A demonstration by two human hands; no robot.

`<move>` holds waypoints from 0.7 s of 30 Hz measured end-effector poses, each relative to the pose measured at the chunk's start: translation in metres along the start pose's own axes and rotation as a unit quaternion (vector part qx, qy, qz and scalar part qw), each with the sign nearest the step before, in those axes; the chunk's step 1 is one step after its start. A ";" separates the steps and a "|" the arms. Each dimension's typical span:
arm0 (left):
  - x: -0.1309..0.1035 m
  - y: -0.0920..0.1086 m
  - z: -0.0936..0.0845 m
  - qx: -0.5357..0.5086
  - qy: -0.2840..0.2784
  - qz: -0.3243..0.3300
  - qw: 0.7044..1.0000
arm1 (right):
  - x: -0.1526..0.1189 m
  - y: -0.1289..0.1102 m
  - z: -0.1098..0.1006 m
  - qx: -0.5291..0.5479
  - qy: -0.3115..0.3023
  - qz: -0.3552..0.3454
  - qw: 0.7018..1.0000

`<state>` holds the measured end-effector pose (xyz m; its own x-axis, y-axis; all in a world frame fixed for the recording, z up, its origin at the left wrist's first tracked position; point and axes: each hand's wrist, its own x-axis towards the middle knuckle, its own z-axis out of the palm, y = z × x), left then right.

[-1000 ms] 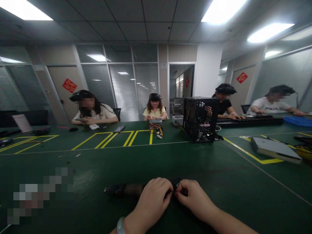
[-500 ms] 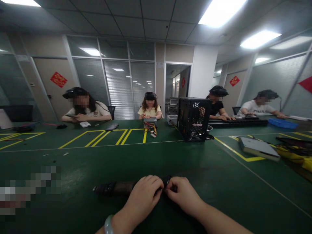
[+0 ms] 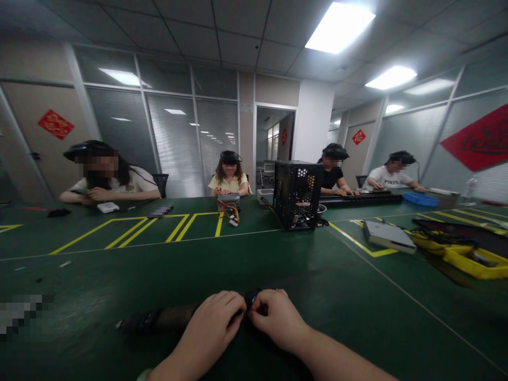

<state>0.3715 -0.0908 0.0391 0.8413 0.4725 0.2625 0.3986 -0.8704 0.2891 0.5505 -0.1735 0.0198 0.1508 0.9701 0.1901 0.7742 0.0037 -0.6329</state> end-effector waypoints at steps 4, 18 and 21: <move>0.001 -0.002 0.001 -0.011 0.001 -0.012 1.000 | 0.000 0.000 0.000 0.017 0.002 -0.004 1.000; 0.003 -0.011 0.007 -0.038 0.000 -0.018 0.999 | 0.001 0.000 0.003 0.017 0.011 0.011 1.000; 0.003 -0.013 0.008 -0.042 -0.006 -0.023 0.999 | 0.001 -0.001 0.003 0.006 0.006 0.018 1.000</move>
<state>0.3722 -0.0791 0.0287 0.8272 0.5102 0.2353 0.4064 -0.8325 0.3766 0.5484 -0.1716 0.0181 0.1860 0.9665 0.1771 0.7613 -0.0278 -0.6478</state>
